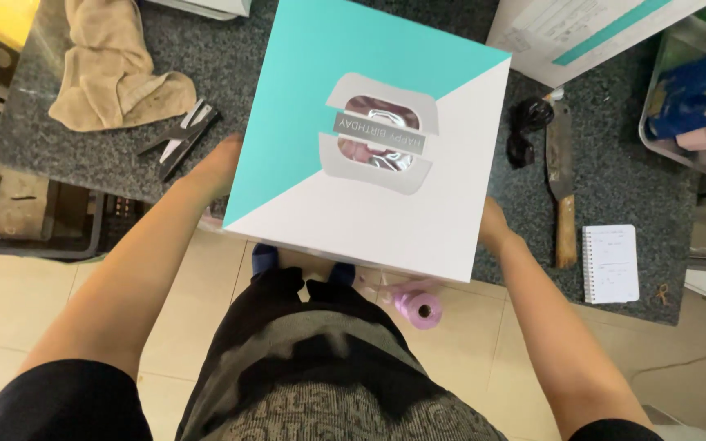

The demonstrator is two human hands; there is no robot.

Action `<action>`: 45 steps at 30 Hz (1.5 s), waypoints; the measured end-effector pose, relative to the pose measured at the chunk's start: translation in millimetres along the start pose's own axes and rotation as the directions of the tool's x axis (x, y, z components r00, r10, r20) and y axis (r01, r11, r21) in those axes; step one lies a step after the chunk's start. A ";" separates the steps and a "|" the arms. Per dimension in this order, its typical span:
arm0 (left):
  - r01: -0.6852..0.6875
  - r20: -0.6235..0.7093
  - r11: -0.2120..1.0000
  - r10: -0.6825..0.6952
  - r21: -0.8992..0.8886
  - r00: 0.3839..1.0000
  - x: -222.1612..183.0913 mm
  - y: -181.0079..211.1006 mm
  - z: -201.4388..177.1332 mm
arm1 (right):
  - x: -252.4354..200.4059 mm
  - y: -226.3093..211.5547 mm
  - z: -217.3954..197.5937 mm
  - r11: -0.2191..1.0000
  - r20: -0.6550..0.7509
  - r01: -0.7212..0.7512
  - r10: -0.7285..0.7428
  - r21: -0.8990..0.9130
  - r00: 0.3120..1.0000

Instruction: The person assembles a cardboard cake box around a pink cake, secures the box sides, and then wraps the box with a purple ribbon, tying it into a bow on top.

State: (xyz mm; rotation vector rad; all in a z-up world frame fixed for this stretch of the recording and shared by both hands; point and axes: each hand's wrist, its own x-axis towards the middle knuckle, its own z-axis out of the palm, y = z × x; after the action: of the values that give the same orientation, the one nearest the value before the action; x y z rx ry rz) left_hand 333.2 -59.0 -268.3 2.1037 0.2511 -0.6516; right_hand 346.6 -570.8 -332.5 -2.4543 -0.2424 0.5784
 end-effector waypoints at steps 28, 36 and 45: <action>0.086 -0.115 0.813 -0.023 0.576 0.993 77.2 -22.7 -80.5 | 65.5 41.4 -54.7 0.913 -0.106 -0.407 0.409 0.043 0.906; 0.256 -0.051 0.824 -0.268 0.506 0.962 -31.8 42.5 -198.2 | 10.4 -40.2 -173.1 0.516 0.228 -0.484 0.481 0.707 0.846; 0.234 -0.084 0.807 -0.225 0.542 0.971 -58.0 74.4 -257.7 | -24.5 -104.3 -244.0 0.428 -0.081 -0.065 0.315 0.901 0.946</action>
State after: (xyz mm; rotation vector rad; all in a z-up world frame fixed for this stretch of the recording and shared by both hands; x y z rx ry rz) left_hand 406.6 110.4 -65.3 2.6596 0.3656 -0.9376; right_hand 432.4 -619.6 -85.0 -1.4441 0.3937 0.3396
